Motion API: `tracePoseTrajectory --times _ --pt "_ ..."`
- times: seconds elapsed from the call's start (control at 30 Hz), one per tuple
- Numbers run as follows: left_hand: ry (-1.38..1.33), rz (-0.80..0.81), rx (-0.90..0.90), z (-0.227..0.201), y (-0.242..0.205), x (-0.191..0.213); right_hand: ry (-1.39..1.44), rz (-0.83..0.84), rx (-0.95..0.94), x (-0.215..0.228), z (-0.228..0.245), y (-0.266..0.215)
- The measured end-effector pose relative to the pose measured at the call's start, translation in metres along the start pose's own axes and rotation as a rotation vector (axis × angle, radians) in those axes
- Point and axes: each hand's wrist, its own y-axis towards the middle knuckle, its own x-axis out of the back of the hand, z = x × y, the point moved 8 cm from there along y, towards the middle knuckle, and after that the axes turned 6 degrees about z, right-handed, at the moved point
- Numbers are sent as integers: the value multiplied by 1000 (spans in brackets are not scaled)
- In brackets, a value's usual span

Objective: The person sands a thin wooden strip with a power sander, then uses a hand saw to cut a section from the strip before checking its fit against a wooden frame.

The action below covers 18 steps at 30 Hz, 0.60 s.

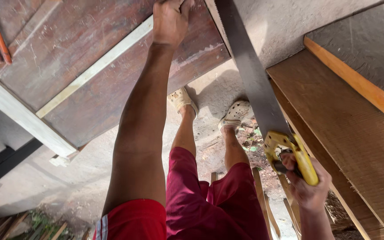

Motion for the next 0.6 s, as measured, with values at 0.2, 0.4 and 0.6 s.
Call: tracePoseTrajectory --times 0.2,0.4,0.6 --pt "-268 -100 -261 -62 -18 -11 -155 -17 13 -22 108 10" --pt "-70 45 -9 -71 -29 -20 -487 -102 238 -34 120 55" --pt "224 -61 305 -53 -23 -30 -640 -40 301 -74 123 82"
